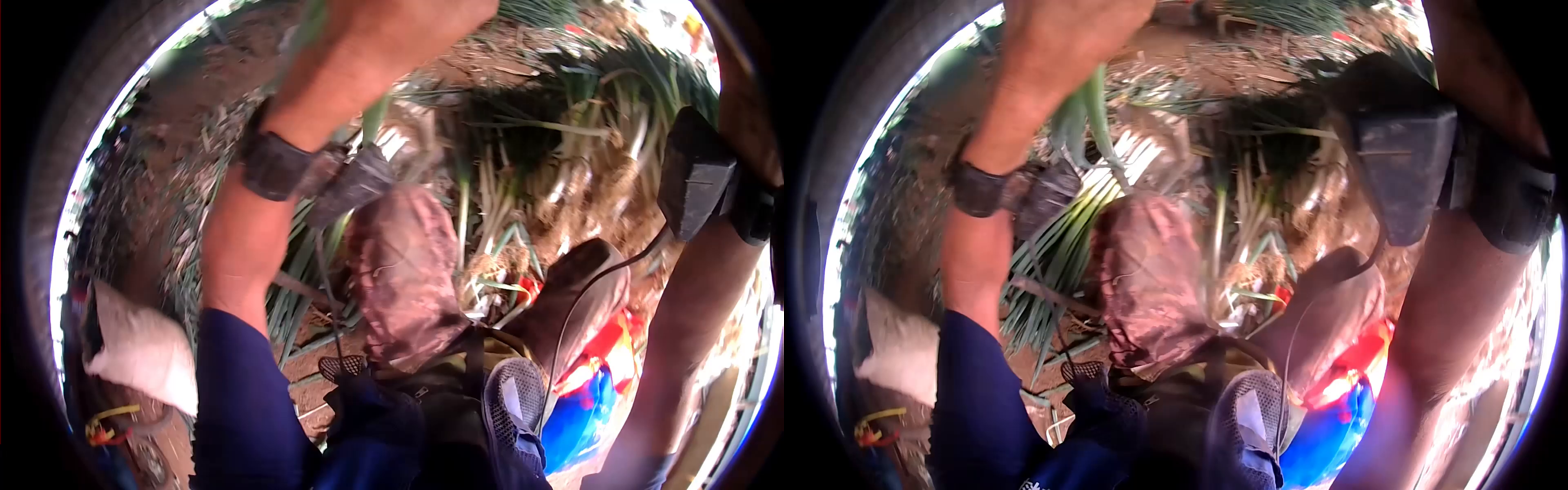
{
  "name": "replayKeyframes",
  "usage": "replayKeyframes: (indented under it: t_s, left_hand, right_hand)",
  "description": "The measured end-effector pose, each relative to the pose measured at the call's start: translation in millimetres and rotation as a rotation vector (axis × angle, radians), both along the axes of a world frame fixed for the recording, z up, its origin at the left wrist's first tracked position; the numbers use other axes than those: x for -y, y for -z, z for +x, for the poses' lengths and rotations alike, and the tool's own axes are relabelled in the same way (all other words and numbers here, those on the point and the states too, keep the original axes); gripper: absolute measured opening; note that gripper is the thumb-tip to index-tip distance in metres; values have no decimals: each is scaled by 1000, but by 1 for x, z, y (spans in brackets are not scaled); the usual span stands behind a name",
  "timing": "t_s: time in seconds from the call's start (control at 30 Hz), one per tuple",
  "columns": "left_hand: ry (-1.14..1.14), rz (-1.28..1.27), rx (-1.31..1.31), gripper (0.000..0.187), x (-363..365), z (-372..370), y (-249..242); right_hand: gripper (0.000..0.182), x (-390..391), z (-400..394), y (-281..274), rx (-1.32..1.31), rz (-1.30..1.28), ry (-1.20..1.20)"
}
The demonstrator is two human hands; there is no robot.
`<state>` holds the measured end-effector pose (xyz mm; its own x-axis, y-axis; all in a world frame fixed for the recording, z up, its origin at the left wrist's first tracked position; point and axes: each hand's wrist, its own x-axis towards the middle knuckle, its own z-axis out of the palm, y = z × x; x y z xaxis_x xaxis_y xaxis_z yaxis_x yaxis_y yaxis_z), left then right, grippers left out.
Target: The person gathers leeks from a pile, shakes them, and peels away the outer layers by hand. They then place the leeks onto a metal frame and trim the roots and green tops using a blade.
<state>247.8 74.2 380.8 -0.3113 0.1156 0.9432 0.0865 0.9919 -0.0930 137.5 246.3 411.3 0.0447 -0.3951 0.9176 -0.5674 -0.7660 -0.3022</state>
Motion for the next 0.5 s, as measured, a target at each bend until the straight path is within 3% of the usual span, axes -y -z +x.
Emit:
replayKeyframes:
  t_s: [0.03, 0.07, 0.1, 0.17, 0.2, 0.23, 0.27, 0.33, 0.37, 0.4, 0.43, 0.47, 0.5]
  left_hand:
    - [-119, 30, 195, 46, 6, 20, -9]
    - [-136, -292, 53, 46, 30, 33, 0]
    - [-173, -295, 62, 46, 41, 52, 3]
    - [-440, 1, 406, 47, 62, 87, 8]
    - [-611, 55, 537, 57, 80, 107, 16]
    - [-778, 115, 671, 67, 102, 127, 27]
    - [-856, 251, 761, 66, 120, 143, 42]
    - [-917, 432, 899, 61, 159, 174, 83]
    - [-1015, 637, 991, 62, 163, 182, 96]
    - [-1033, 808, 1068, 64, 179, 197, 115]
    - [-1007, 872, 1126, 67, 197, 213, 139]
    - [-1023, 954, 1190, 70, 204, 221, 155]
    - [-935, 913, 1217, 72, 224, 237, 183]
  right_hand:
    - [47, 13, 2, 1, 71, 52, -139]
    - [48, 24, 6, 6, 139, 117, -272]
    - [48, 39, 7, 12, 212, 191, -404]
    - [50, 76, 0, 30, 382, 371, -629]
    - [53, 101, -3, 29, 724, 686, -310]
    - [50, 134, -45, 61, 175, 578, -100]
    - [62, 161, -98, 118, -364, 426, 106]
    - [66, 193, -160, 220, 293, 838, -539]
    - [63, 179, -140, 231, 571, 1146, -201]
    - [54, 163, -110, 242, 806, 1157, -188]
    - [54, 168, -146, 322, 800, 1088, -339]
    - [60, 167, -146, 370, 448, 1008, -237]
    - [47, 174, -141, 397, 649, 1194, -500]
